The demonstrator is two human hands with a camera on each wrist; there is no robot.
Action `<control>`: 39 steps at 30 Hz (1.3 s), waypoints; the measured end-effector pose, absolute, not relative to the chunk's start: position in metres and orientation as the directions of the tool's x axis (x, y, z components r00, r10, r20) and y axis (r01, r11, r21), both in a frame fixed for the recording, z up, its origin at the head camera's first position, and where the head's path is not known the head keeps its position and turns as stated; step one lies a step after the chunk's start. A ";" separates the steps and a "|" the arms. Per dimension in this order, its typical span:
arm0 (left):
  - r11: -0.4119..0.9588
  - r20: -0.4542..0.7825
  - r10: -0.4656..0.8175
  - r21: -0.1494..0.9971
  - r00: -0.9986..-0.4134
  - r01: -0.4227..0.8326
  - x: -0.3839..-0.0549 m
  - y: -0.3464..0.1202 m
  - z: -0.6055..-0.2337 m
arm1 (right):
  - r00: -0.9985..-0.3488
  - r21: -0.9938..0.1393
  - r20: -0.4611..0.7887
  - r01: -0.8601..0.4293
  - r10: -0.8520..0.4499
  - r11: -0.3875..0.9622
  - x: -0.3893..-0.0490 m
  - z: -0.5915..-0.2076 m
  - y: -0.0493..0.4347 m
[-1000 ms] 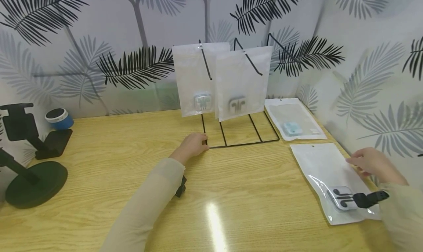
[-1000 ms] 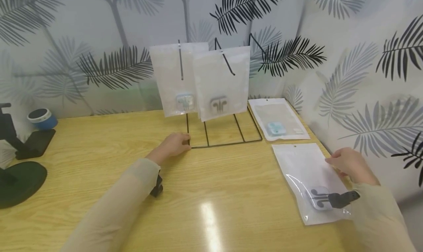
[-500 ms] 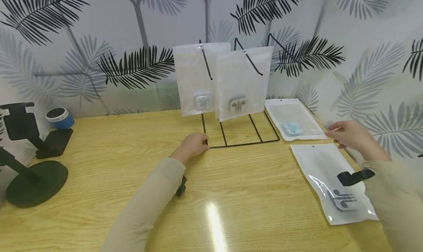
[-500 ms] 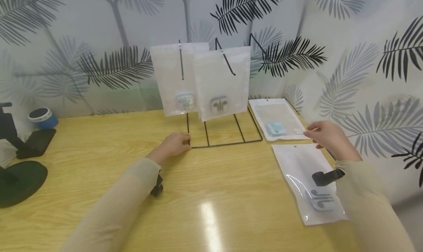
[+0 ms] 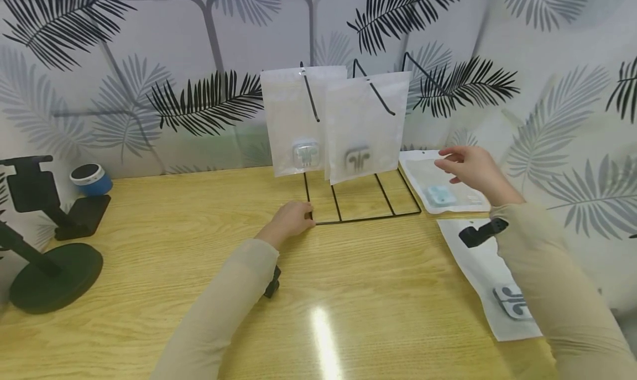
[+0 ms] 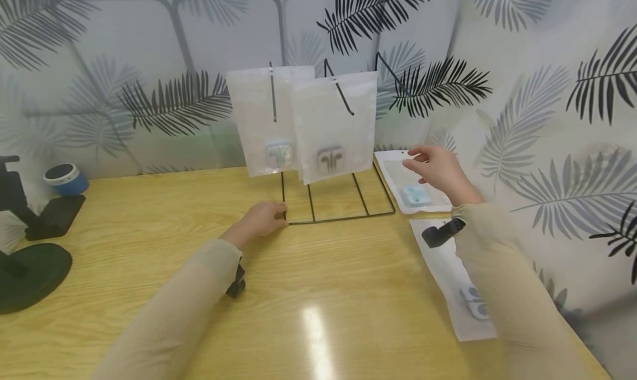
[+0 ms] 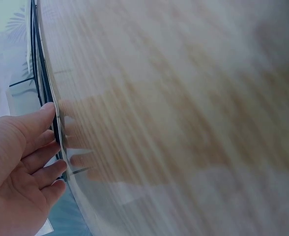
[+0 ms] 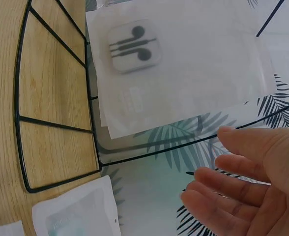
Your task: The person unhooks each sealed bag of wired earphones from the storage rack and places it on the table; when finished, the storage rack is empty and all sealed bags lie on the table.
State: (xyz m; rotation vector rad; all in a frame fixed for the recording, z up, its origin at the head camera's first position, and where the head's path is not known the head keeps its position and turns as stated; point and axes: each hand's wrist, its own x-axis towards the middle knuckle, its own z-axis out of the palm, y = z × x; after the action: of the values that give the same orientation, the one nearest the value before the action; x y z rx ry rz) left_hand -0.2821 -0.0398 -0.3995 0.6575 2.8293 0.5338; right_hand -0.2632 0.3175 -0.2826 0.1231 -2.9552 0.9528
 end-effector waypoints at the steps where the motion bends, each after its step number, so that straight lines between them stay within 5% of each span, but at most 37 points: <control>1: 0.838 -0.101 0.456 0.385 -0.884 0.388 -0.282 -0.040 -0.400 | -0.996 -0.596 0.065 -0.086 -0.058 0.798 -0.267 -0.282 0.314; 17: 0.837 -0.107 0.447 0.402 -0.888 0.372 -0.300 -0.040 -0.418 | -0.981 -0.769 0.191 -0.129 0.032 0.626 -0.319 -0.288 0.272; 31: 0.823 -0.093 0.446 0.433 -0.890 0.367 -0.284 -0.043 -0.404 | -0.986 -0.840 0.165 -0.130 0.019 0.527 -0.329 -0.290 0.258; 39: 0.807 -0.071 0.454 0.456 -0.888 0.376 -0.285 -0.046 -0.404 | -0.969 -0.919 0.209 -0.148 0.133 0.365 -0.331 -0.290 0.255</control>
State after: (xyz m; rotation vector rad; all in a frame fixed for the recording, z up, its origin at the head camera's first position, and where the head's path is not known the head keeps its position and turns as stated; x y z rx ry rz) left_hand -0.2851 -0.0462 -0.4042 0.6527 2.8156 0.6560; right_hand -0.3308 0.2549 -0.2904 0.0137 -2.3798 1.6420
